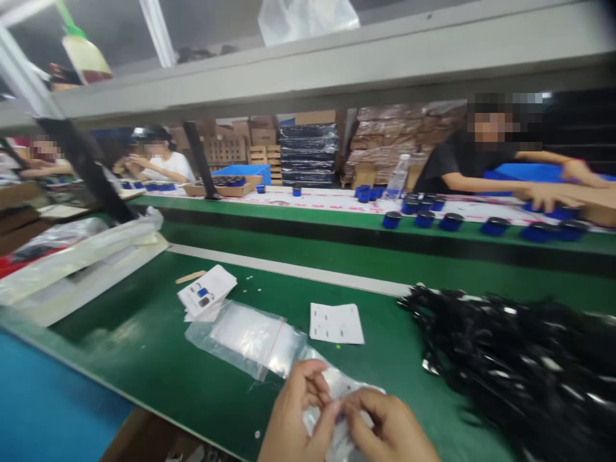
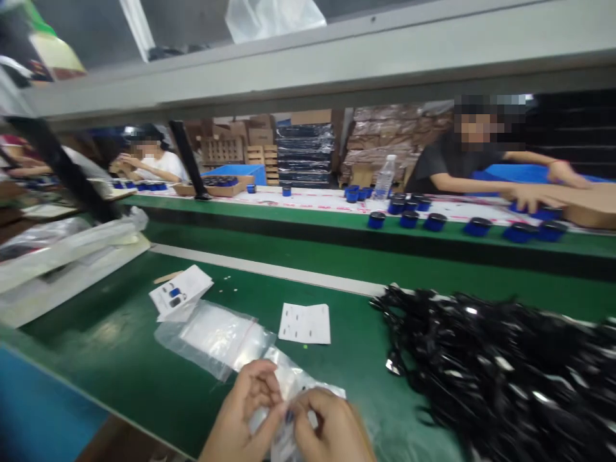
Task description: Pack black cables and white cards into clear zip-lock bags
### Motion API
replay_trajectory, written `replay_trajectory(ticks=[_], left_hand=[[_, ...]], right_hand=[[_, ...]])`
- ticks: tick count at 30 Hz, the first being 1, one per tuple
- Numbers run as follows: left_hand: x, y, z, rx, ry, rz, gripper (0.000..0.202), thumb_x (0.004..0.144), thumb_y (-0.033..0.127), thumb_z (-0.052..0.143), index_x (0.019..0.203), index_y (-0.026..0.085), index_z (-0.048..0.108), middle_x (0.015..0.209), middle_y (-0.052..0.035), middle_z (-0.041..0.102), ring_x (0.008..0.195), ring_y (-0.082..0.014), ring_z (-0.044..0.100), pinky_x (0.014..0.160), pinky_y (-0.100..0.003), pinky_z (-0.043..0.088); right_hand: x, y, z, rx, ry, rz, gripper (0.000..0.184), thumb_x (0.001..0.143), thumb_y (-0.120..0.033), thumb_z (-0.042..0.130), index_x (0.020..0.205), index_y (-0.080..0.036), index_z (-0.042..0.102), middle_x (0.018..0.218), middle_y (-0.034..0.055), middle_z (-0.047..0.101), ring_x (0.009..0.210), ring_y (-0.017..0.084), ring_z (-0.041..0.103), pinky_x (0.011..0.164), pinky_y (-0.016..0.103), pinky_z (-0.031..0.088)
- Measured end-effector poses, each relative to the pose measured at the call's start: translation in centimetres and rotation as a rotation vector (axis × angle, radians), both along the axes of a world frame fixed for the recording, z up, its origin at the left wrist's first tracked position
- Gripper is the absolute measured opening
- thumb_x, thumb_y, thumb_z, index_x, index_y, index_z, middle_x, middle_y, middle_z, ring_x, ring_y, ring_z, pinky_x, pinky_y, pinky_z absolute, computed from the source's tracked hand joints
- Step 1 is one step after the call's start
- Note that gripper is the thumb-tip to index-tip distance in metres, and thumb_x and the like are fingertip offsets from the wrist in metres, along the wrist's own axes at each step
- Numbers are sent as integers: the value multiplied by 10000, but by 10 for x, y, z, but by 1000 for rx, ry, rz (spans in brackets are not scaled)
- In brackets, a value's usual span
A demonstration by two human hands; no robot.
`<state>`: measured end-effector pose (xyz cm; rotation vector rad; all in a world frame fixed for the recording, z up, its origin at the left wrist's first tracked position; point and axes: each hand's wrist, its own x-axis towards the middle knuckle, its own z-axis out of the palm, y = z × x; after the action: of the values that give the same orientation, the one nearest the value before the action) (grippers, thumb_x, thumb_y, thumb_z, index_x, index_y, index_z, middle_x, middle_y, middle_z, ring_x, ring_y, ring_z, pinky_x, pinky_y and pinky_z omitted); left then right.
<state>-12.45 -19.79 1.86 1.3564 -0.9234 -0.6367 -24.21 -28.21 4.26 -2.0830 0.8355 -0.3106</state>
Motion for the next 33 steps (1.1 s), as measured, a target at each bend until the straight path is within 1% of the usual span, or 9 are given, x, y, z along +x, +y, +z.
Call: replay_trajectory(ticks=[3, 5, 7, 10, 15, 17, 20, 24, 33], left_hand=[[6, 3, -1, 62, -352, 81, 274, 816, 221, 476, 1089, 243, 458, 801, 23, 557, 640, -99, 586, 631, -223, 478], [11, 5, 1, 114, -567, 60, 88, 837, 224, 460, 900, 241, 519, 712, 42, 550, 553, -86, 562, 533, -193, 440], [16, 6, 4, 145, -772, 28, 156, 846, 223, 444, 697, 225, 488, 636, 48, 523, 500, -80, 532, 480, -185, 396], [21, 7, 13, 169, -945, 62, 213, 839, 204, 415, 626, 216, 424, 589, 54, 485, 483, -77, 507, 469, -180, 370], [22, 1, 20, 256, -947, 114, 231, 834, 235, 422, 606, 210, 395, 557, 73, 466, 465, -60, 486, 483, -176, 350], [20, -3, 18, 306, -907, 88, 245, 847, 263, 423, 609, 210, 409, 556, 72, 483, 475, -65, 495, 481, -179, 343], [18, -9, 13, 356, -876, 56, 278, 854, 301, 431, 594, 210, 398, 545, 69, 491, 469, -74, 490, 465, -186, 329], [12, -15, 7, 339, -881, -19, 287, 855, 313, 433, 590, 211, 389, 534, 70, 493, 458, -78, 492, 460, -184, 331], [2, -15, 4, 183, -940, -46, 201, 856, 196, 391, 659, 221, 421, 600, 52, 503, 489, -85, 522, 462, -174, 376]], right_hand=[[2, 5, 2, -138, -27, -49, 287, 805, -257, 394, 674, -184, 639, 666, 21, 642, 577, 144, 569, 561, 230, 376], [3, 7, 2, -208, -36, -35, 271, 807, -222, 388, 648, -193, 605, 651, 10, 624, 579, 136, 573, 556, 220, 365], [3, 8, 3, -279, -13, -56, 247, 801, -191, 392, 643, -197, 582, 642, 6, 616, 590, 136, 579, 553, 215, 355], [4, 9, 5, -379, 78, -131, 238, 816, -169, 390, 673, -198, 577, 663, 14, 618, 587, 141, 580, 543, 222, 343], [-4, 2, 12, -331, 41, -98, 305, 872, -178, 351, 744, -207, 627, 738, 28, 632, 671, 157, 611, 604, 222, 411], [-16, -2, 15, -281, -27, -128, 291, 886, -217, 351, 919, -220, 641, 761, 26, 634, 690, 156, 612, 631, 223, 441], [-39, -3, 18, -208, -117, -289, 374, 877, -314, 401, 1225, -209, 490, 660, -16, 583, 574, 136, 567, 560, 208, 451], [-50, 3, 16, -58, -217, -321, 313, 825, -356, 476, 1079, -193, 557, 571, -38, 532, 523, 129, 538, 508, 199, 437], [-29, 6, 1, -510, -91, -445, 228, 856, -309, 442, 1025, -213, 562, 527, -42, 516, 389, 126, 462, 415, 215, 391]])
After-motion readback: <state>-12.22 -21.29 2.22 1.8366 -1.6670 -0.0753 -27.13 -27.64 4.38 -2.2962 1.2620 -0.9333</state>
